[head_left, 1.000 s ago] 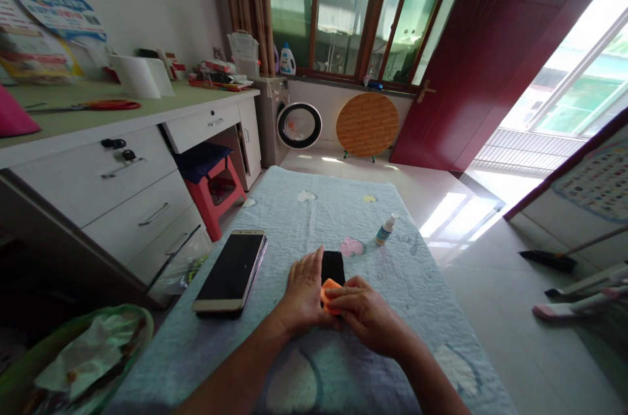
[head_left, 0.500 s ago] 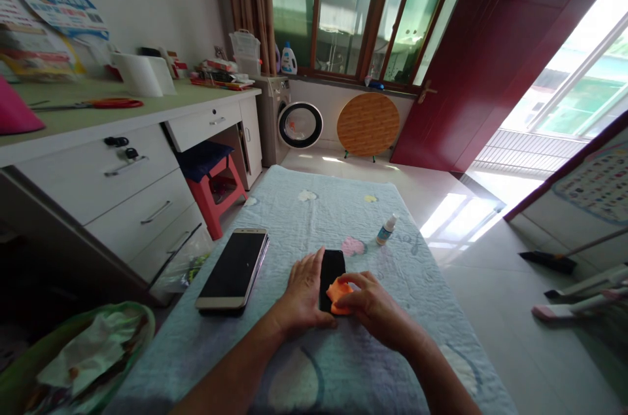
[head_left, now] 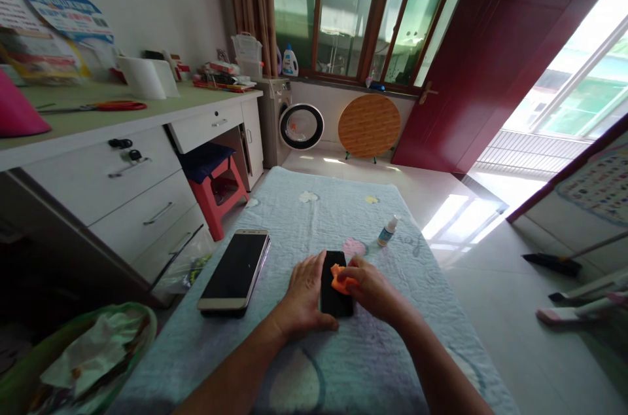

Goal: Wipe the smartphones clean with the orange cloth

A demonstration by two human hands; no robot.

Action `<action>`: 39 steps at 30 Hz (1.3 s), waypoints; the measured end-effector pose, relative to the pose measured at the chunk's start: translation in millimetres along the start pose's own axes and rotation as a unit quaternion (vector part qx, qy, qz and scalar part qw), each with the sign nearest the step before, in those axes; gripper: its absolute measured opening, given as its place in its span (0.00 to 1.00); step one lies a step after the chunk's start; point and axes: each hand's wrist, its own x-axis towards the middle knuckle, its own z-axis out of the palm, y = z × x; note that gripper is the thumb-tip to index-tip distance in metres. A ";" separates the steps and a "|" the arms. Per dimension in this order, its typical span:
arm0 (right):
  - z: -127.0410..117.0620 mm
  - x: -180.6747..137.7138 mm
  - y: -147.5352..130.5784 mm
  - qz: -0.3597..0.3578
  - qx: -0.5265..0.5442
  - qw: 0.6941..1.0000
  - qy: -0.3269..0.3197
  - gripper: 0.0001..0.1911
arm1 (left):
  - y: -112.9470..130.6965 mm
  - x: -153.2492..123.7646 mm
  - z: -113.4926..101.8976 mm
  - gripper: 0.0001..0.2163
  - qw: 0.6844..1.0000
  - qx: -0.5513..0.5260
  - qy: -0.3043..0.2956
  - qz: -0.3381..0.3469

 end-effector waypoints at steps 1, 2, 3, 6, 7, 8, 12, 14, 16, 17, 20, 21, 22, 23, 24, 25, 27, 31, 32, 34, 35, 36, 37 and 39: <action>-0.2 5.1 2.6 -0.003 -0.006 1.000 0.009 0.17 | 0.4 -0.3 -0.6 0.62 1.000 0.001 -0.003 0.001; 0.1 10.3 5.5 -0.004 -0.010 1.000 0.020 0.16 | 0.7 -0.5 -1.1 0.61 1.000 0.002 -0.005 0.003; 1.1 15.5 8.7 -0.005 -0.014 0.999 0.032 0.15 | 0.9 -0.5 -1.5 0.60 1.000 0.002 -0.008 0.006; 7.8 29.2 18.3 0.003 -0.014 0.996 0.083 0.15 | 1.5 -0.1 -2.6 0.59 1.000 0.005 -0.012 0.013; 10.9 32.7 21.0 0.014 -0.012 0.994 0.106 0.15 | 1.9 0.1 -2.9 0.59 1.000 0.007 -0.013 0.011; 14.1 35.6 23.2 0.027 -0.010 0.991 0.129 0.15 | 2.4 0.3 -3.4 0.59 1.000 0.010 -0.016 0.007; 23.4 40.0 26.9 0.056 -0.028 0.983 0.171 0.13 | 4.8 0.8 -5.0 0.58 1.000 0.013 -0.023 -0.004; 24.7 38.7 26.7 0.048 -0.050 0.983 0.172 0.12 | 5.4 0.8 -5.1 0.58 1.000 0.009 -0.018 -0.002; 24.1 36.0 26.1 0.039 -0.064 0.984 0.164 0.12 | 5.3 0.8 -4.6 0.58 1.000 0.006 -0.008 0.005; 23.4 34.3 25.9 0.034 -0.066 0.985 0.158 0.13 | 5.0 0.8 -4.2 0.57 1.000 0.005 -0.002 0.008; 20.2 28.7 24.4 0.018 -0.055 0.988 0.143 0.13 | 4.5 0.4 -3.3 0.56 1.000 0.007 0.009 0.014; 19.0 26.6 23.5 0.013 -0.048 0.989 0.138 0.13 | 4.6 0.2 -3.1 0.56 1.000 0.010 0.011 0.014; 17.7 24.5 22.4 0.011 -0.041 0.990 0.131 0.13 | 4.8 0.0 -2.8 0.55 1.000 0.013 0.012 0.013; 16.3 22.2 21.1 0.009 -0.034 0.992 0.122 0.13 | 5.2 -0.2 -2.6 0.55 1.000 0.017 0.015 0.012; 15.0 19.9 19.7 0.008 -0.027 0.993 0.112 0.13 | 5.6 -0.4 -2.4 0.55 1.000 0.020 0.018 0.011; 13.7 17.5 18.3 0.008 -0.019 0.994 0.104 0.14 | 6.1 -0.5 -2.2 0.55 0.999 0.023 0.021 0.012; 11.4 12.9 16.2 0.006 -0.003 0.996 0.087 0.14 | 6.9 -0.8 -1.7 0.54 0.999 0.026 0.028 0.014; 7.9 4.9 14.4 -0.005 0.022 0.998 0.057 0.14 | 7.3 -1.2 -0.7 0.55 0.999 0.029 0.037 0.016; 7.0 3.3 14.0 -0.008 0.027 0.998 0.049 0.14 | 7.4 -1.3 -0.5 0.55 0.999 0.030 0.039 0.016; 5.0 0.6 12.3 -0.013 0.037 0.999 0.034 0.13 | 7.6 -1.4 0.0 0.54 0.999 0.033 0.041 0.015; 3.8 -0.6 10.9 -0.016 0.043 0.999 0.027 0.13 | 7.8 -1.5 0.2 0.54 0.998 0.033 0.041 0.016; 2.5 -1.7 9.3 -0.017 0.048 0.999 0.019 0.12 | 8.1 -1.6 0.3 0.54 0.998 0.032 0.042 0.016; 1.3 -2.7 7.5 -0.019 0.052 0.998 0.013 0.12 | 8.5 -1.6 0.3 0.54 0.998 0.031 0.042 0.016; -0.8 -4.4 3.6 -0.024 0.058 0.998 0.000 0.13 | 9.4 -1.5 0.3 0.54 0.998 0.030 0.047 0.018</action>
